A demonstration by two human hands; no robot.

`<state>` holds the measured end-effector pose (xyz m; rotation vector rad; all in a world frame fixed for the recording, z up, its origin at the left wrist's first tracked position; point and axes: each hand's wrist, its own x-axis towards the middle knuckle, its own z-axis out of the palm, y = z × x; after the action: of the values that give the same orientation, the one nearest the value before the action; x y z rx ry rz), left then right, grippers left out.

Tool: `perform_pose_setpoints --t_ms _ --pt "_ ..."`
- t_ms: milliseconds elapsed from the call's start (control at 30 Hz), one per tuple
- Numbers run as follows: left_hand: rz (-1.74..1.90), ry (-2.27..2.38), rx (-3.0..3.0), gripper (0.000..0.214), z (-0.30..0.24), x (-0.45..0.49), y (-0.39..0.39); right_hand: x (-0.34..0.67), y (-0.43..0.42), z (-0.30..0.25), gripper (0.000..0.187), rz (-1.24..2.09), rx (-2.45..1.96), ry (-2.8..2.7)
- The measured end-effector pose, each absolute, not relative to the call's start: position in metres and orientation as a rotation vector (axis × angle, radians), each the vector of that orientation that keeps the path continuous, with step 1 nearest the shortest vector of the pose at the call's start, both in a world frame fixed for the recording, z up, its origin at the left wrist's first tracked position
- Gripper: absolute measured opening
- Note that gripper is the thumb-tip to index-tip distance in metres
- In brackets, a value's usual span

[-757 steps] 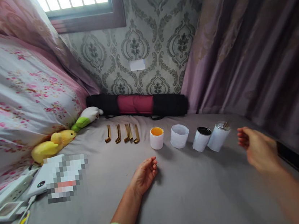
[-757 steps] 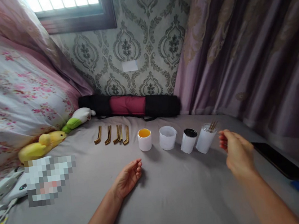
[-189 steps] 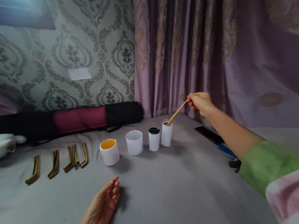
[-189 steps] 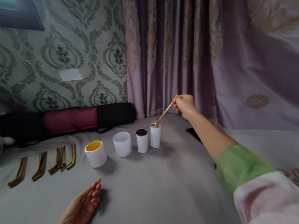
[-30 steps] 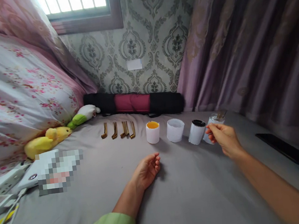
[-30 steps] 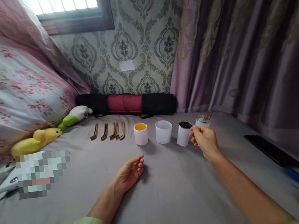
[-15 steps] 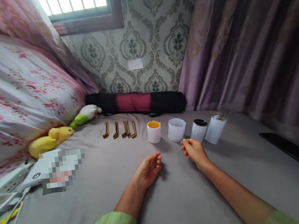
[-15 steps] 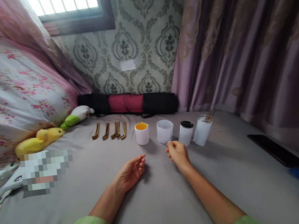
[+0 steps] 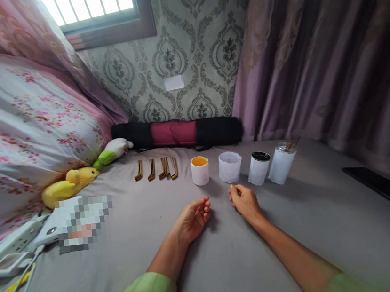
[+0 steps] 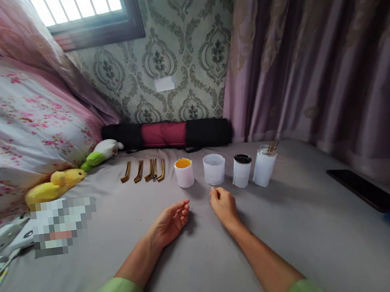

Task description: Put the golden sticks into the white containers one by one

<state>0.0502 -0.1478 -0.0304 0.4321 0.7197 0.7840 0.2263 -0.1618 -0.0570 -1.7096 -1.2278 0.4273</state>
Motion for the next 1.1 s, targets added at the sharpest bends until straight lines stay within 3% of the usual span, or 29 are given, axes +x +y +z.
perform_pose_setpoints --t_ms 600,1100 --pt "0.797 1.082 0.761 0.003 -0.023 0.028 -0.091 0.227 -0.163 -0.059 0.036 0.401 -1.698 -1.251" --pt "0.917 1.745 1.650 0.005 -0.021 -0.010 -0.025 0.227 -0.163 -0.062 0.036 0.367 -1.683 -1.277"
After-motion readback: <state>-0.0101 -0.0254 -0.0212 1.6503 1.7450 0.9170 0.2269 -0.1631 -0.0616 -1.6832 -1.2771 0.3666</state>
